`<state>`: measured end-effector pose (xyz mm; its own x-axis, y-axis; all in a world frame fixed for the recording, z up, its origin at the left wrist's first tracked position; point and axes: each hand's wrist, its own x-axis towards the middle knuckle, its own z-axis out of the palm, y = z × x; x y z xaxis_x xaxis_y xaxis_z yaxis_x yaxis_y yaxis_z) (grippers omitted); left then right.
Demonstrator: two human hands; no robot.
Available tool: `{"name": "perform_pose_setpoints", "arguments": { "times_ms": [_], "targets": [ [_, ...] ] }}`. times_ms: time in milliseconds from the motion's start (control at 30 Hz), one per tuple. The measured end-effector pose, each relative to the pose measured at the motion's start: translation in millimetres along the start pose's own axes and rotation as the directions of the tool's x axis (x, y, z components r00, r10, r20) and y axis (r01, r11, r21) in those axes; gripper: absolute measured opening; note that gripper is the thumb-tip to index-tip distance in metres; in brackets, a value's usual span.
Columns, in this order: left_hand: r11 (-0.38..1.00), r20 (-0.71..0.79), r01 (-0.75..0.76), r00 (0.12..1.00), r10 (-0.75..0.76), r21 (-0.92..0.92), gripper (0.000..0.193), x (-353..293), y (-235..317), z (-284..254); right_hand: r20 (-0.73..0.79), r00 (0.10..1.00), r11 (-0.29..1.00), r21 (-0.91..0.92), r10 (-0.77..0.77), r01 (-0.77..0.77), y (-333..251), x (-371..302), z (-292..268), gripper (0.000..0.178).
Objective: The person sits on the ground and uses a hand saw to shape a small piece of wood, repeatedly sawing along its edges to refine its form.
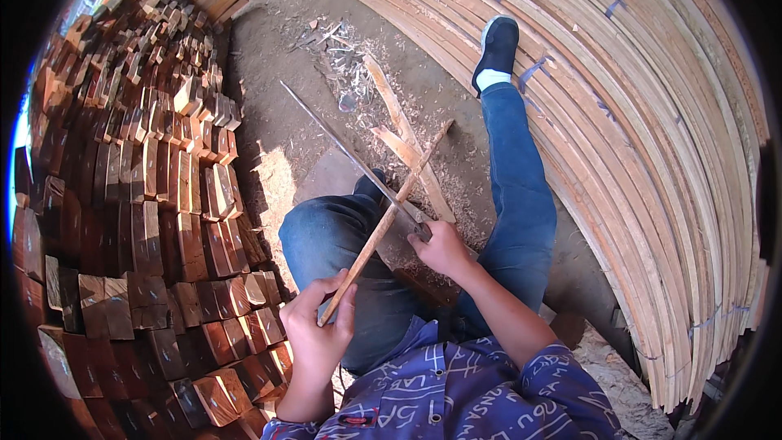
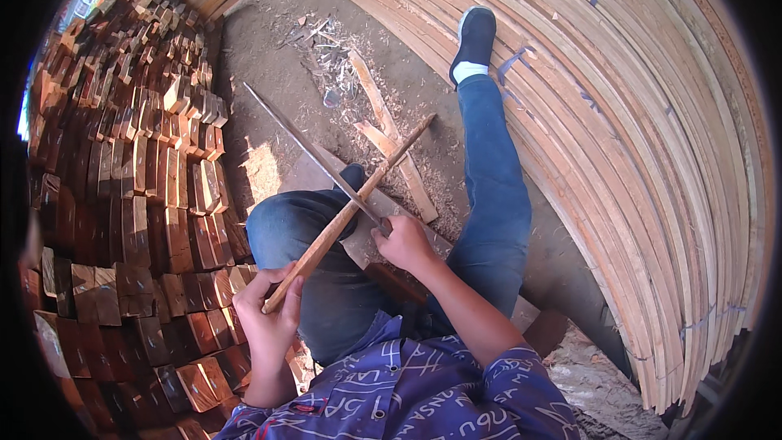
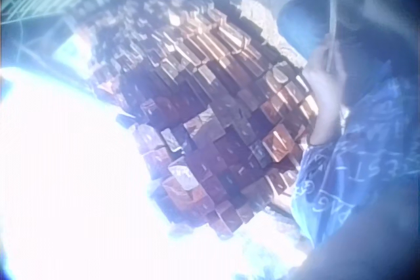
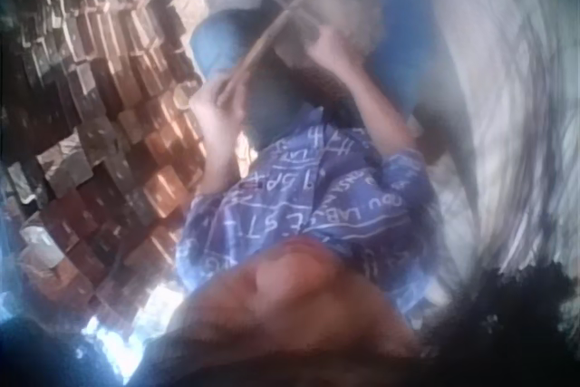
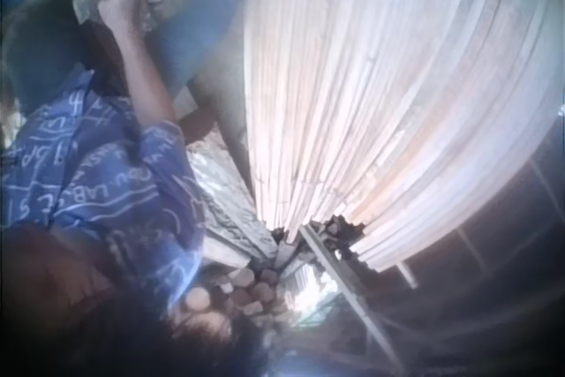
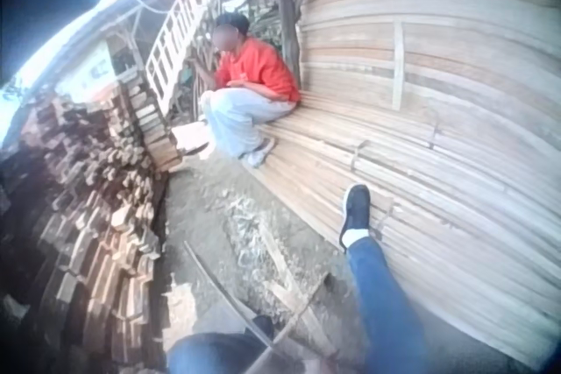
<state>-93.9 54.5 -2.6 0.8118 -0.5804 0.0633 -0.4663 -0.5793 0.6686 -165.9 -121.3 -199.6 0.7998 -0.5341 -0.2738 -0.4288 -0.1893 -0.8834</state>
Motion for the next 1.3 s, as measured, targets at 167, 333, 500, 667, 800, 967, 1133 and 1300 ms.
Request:
{"name": "perform_pose_setpoints", "arguments": {
  "times_ms": [167,333,500,667,800,967,1133,1300],
  "targets": [
    [1.000,0.004,-0.015,1.000,0.015,-0.021,0.014,2,-1,1,0.018,0.998,0.983,0.172,-0.067,0.063,-38,-21,2,0.023],
    [1.000,-0.036,0.019,0.999,-0.019,-0.005,0.009,1,-1,1,-0.010,0.996,0.996,0.028,-0.084,0.085,-12,-10,19,0.019],
    [0.994,-0.094,0.108,0.990,-0.108,-0.011,0.011,1,-12,-6,-0.019,0.991,0.991,-0.035,-0.132,0.132,-8,3,35,0.018],
    [0.996,-0.088,0.082,0.993,-0.084,-0.021,0.011,-6,-24,-5,-0.084,0.996,0.997,-0.072,-0.009,0.003,6,5,40,0.019],
    [0.999,-0.090,0.006,0.996,-0.010,-0.044,0.010,-15,-27,2,-0.112,0.990,0.986,-0.129,0.088,-0.102,61,6,38,0.024],
    [0.997,-0.054,0.051,0.997,-0.054,-0.055,0.010,-23,-20,8,-0.059,0.997,0.997,-0.050,0.049,-0.052,55,-15,21,0.025],
    [1.000,-0.044,-0.016,0.999,0.015,-0.018,0.009,-25,-17,12,-0.052,0.994,0.994,0.043,-0.095,0.098,-11,-30,10,0.022],
    [1.000,-0.020,-0.017,1.000,0.017,0.019,0.010,-17,-1,10,-0.043,0.995,0.993,-0.077,-0.091,0.087,1,-14,8,0.020]
  ]
}}
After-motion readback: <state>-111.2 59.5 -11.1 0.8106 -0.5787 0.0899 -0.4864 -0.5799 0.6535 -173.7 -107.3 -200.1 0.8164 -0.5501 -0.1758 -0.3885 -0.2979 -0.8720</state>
